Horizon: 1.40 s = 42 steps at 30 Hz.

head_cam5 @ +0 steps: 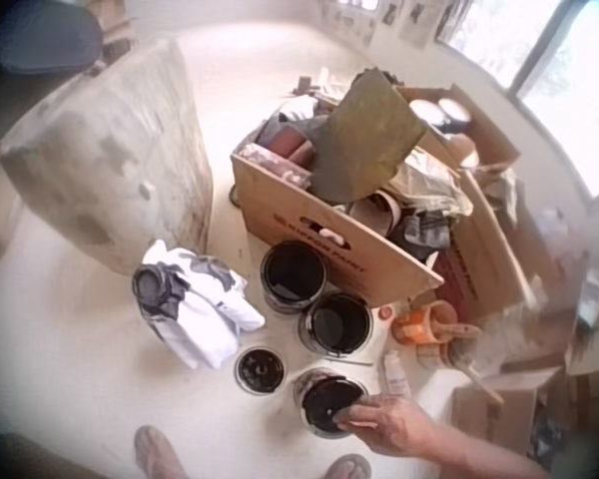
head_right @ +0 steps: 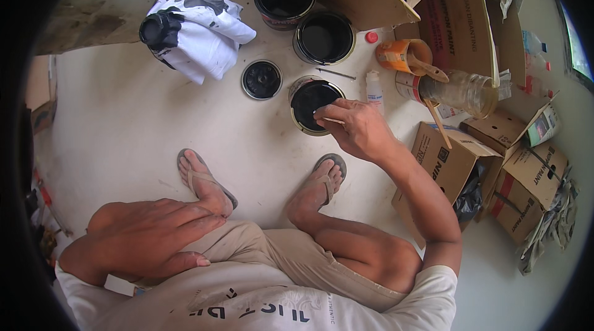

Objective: The person sits on the floor and mixes black paint in a can using a wooden stick. They add a liquid from a small white bottle and water from a plastic bottle into the paint, stirring after each addition. The person then pours the mixed paint into a larger container and seals the original can with a cloth and lid.

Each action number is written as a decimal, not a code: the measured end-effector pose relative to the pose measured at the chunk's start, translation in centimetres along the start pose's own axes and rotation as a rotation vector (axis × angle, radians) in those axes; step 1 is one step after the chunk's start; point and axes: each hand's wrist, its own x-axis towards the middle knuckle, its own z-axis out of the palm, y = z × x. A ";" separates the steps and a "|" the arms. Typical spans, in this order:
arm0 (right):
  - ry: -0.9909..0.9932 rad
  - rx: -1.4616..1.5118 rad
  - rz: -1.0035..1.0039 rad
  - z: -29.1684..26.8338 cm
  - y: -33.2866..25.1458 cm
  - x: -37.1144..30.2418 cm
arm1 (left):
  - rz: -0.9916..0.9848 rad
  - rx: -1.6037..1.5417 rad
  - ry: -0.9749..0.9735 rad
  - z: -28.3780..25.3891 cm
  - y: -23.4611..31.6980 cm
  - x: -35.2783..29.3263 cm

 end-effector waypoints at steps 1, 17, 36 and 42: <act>-0.018 0.070 0.018 0.4 -0.1 0.0 | 0.004 0.005 -0.003 -0.1 0.0 0.1; 0.075 -0.016 -0.168 1.3 0.3 0.5 | 0.016 0.013 -0.022 0.0 -0.2 0.3; 0.105 -0.229 0.001 -1.0 0.7 0.7 | 0.003 0.023 0.008 0.4 -0.4 -0.1; 0.129 0.102 -0.061 1.4 0.4 1.1 | 0.000 0.005 -0.010 0.2 -0.3 0.2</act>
